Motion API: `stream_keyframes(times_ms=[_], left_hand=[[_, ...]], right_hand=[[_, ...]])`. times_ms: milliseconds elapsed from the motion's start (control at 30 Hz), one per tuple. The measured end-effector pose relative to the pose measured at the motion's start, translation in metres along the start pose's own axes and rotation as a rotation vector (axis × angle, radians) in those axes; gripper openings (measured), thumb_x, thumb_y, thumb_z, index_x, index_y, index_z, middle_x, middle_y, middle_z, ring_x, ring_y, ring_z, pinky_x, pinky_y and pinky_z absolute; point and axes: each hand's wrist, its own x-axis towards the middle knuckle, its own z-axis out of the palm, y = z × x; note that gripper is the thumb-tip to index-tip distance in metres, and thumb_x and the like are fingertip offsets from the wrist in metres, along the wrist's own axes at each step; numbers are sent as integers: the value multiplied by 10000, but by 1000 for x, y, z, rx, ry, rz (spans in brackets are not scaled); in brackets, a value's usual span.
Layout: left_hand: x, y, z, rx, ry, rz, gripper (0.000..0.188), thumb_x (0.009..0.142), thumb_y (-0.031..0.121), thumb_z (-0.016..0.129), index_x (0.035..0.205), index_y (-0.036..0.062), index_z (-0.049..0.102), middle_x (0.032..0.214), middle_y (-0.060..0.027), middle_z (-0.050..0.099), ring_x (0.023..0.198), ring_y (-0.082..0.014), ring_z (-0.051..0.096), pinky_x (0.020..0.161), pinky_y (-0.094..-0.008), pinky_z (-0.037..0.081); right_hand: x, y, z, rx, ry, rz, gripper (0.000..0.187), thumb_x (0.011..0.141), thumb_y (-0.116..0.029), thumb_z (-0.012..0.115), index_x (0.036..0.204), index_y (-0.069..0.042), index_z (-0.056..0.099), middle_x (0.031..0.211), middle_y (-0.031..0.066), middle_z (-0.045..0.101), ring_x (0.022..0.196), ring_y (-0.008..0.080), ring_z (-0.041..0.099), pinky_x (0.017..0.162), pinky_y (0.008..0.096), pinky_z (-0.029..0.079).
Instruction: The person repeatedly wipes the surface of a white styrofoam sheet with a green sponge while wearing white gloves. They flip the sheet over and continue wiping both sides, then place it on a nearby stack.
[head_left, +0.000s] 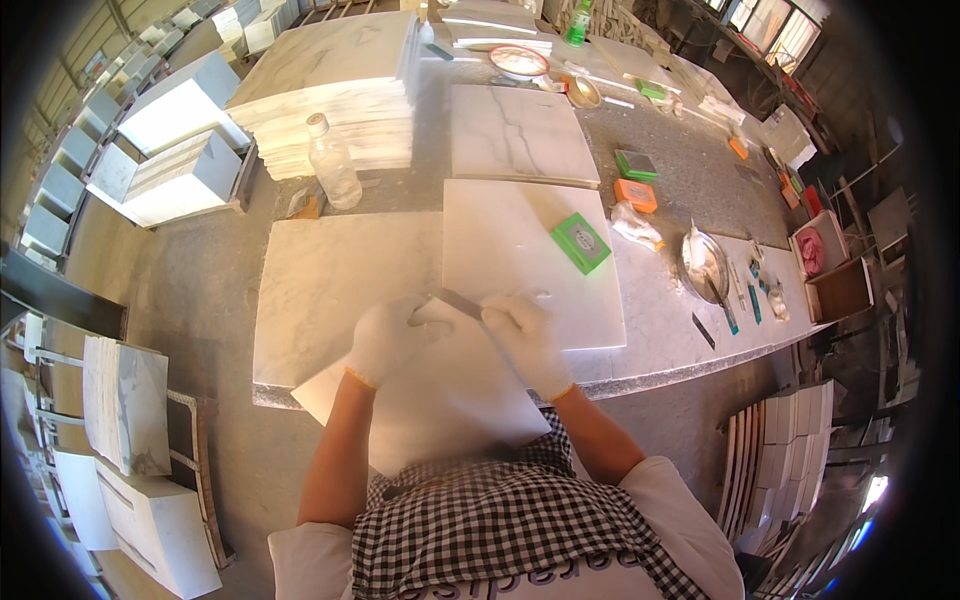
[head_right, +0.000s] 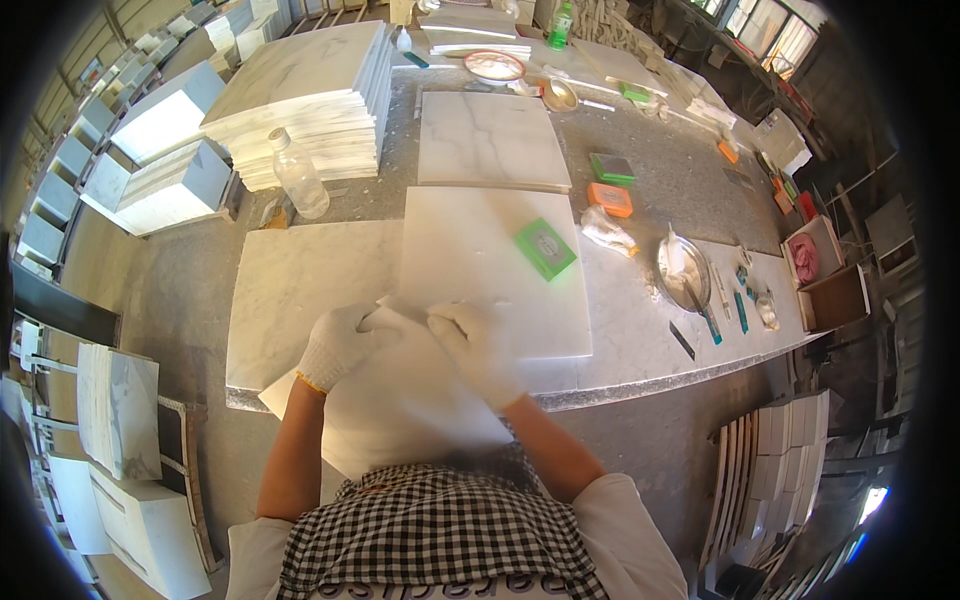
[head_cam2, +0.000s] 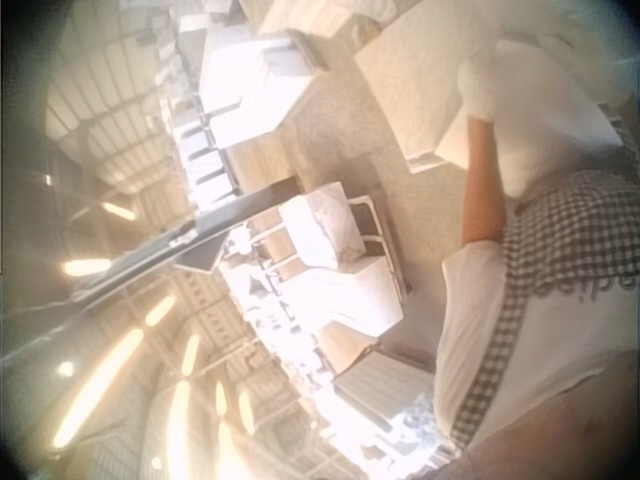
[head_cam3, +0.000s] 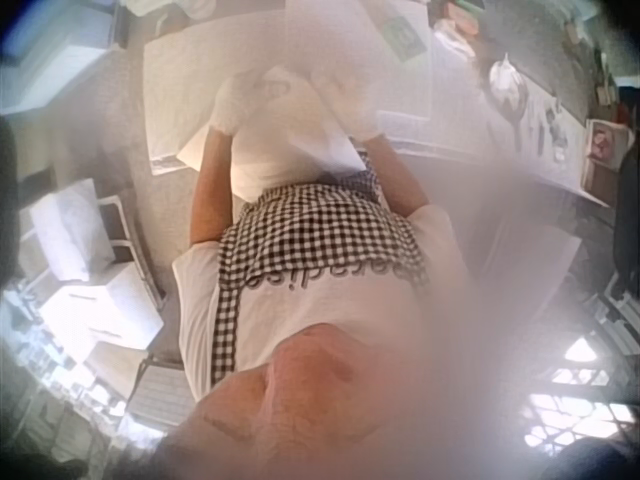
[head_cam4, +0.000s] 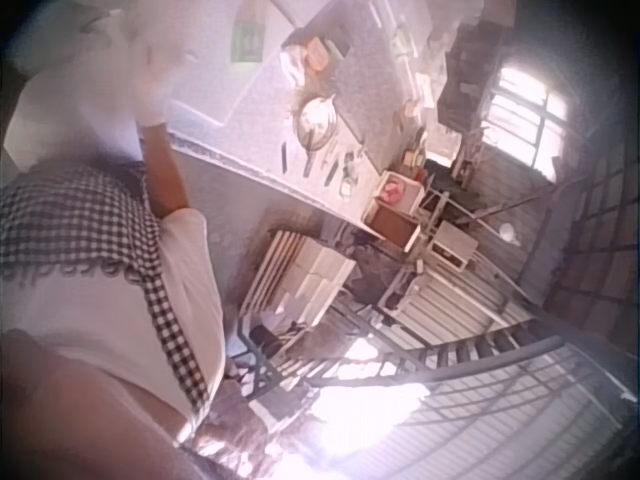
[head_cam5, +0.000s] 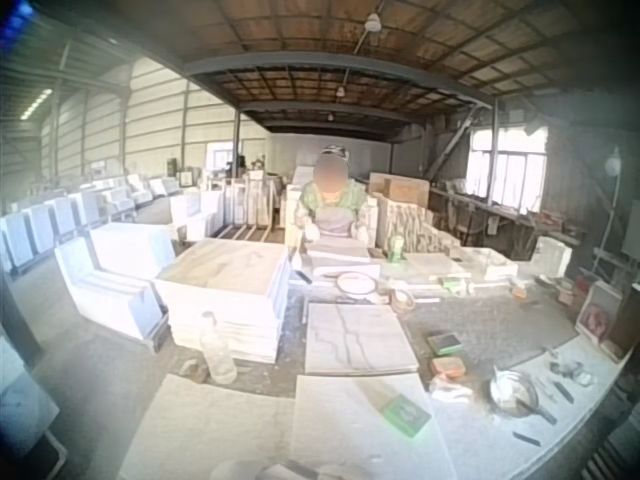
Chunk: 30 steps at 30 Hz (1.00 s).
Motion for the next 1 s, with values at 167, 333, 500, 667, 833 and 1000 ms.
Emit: stream_keyframes(times_ms=[167,333,500,667,833,1000], left_hand=[[1,0,-2,21,-45,-38,448,785,462,784,969,58,729,818,-131,701,768,-284,673,727,-378,525],[1,3,0,-20,-17,-15,418,787,449,778,911,55,714,793,-136,687,745,-289,660,703,-389,516],[-2,4,-1,-22,-4,-17,411,796,442,768,923,54,721,813,-143,701,764,-293,674,718,-391,521],[-1,4,1,-72,42,61,431,791,374,775,1003,1,737,718,-103,659,662,-192,630,647,-352,512],[-2,3,3,-108,69,101,437,815,382,744,1018,-5,735,726,-131,660,670,-199,634,657,-353,509],[-5,10,5,-64,163,132,399,832,378,722,947,-5,721,670,-133,593,624,-188,575,618,-365,479]], right_hand=[[0,0,-1,24,46,65,161,946,-109,649,1028,18,705,914,117,692,849,187,640,776,309,507],[-3,0,-11,59,39,127,161,943,-111,651,1028,13,709,924,128,700,843,199,651,761,324,510],[-5,1,1,-24,73,-41,155,943,-103,650,1028,13,711,901,91,684,803,159,622,726,300,496],[-8,12,-11,56,126,116,151,952,-87,640,1028,25,706,871,45,654,779,120,584,701,282,487],[-18,33,-42,111,238,317,162,981,-107,623,1059,10,704,815,-41,575,707,46,484,621,222,415],[-40,57,-98,198,349,412,212,977,-161,642,1098,-3,714,820,-54,590,693,36,486,601,215,405]])
